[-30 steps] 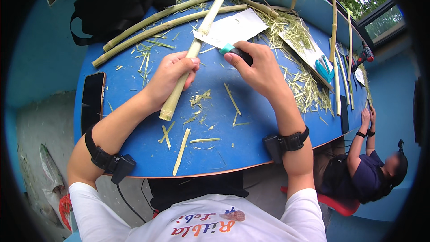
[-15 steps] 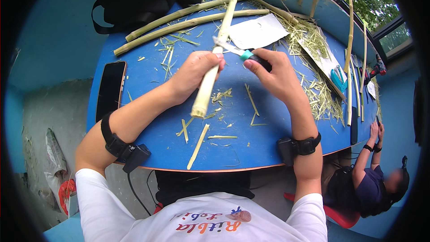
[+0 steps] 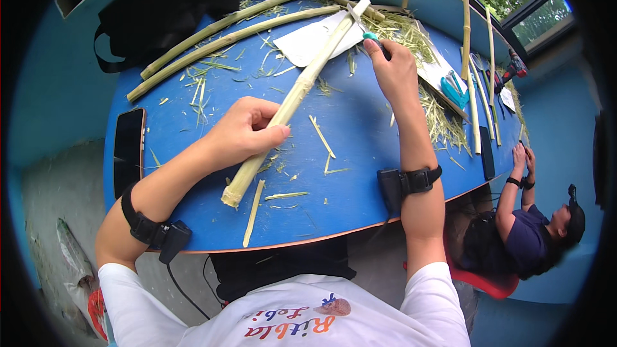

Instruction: The recorder uses a small scraper and sandpaper to smooth and finish a bamboo stick.

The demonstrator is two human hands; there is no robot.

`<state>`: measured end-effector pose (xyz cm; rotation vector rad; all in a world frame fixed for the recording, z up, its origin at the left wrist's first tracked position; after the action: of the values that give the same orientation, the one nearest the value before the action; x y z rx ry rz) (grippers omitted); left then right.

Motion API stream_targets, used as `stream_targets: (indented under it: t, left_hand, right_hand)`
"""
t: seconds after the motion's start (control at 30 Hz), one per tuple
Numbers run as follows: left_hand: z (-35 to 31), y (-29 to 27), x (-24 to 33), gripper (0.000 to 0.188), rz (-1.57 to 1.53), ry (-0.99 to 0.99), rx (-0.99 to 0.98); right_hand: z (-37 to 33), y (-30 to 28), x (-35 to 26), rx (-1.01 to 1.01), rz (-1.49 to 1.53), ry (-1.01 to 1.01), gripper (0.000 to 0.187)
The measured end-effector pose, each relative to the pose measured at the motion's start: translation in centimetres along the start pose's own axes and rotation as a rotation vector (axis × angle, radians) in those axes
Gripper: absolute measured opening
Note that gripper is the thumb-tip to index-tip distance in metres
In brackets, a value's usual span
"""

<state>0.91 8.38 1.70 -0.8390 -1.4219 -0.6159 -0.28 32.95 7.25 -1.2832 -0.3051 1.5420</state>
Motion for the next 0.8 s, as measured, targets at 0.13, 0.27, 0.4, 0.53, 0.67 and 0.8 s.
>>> stream_targets:
  t: [0.13,0.27,0.4,0.53,0.67,0.8]
  left_hand:
    - [-0.1,-0.8,0.2,0.021,-0.058,0.041,0.081]
    - [-0.1,-1.1,0.6,0.023,-0.105,0.054,0.124]
    - [-0.3,-0.9,0.5,0.020,-0.105,0.035,0.113]
    - [-0.6,-0.5,0.5,0.016,-0.009,-0.031,0.109]
    - [-0.6,-1.0,0.3,0.016,0.051,0.004,0.122]
    - [-0.5,-1.1,0.4,0.017,0.057,0.008,0.122]
  right_hand:
    - [-0.1,0.0,-0.6,-0.066,0.097,-0.045,0.038]
    - [-1.9,1.4,-3.5,-0.251,0.211,-0.224,0.035]
    - [-2.1,1.1,-3.9,-0.195,0.235,-0.259,0.034]
    - [-1.5,0.0,-3.5,-0.164,0.071,-0.172,0.034]
    - [-1.2,0.0,-3.3,-0.098,0.036,-0.174,0.037]
    - [-1.1,0.2,-3.1,-0.053,-0.060,-0.180,0.039]
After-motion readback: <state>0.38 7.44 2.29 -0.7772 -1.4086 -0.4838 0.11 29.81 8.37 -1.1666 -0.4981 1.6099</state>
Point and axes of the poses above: each hand's wrist, its own z-axis towards the middle knuckle, its own y-axis out of the palm, x = y × z, the point moved 7 cm from there along z, towards the middle knuckle, and after that the axes turned 1 degree about x, right-handed, at the moved point
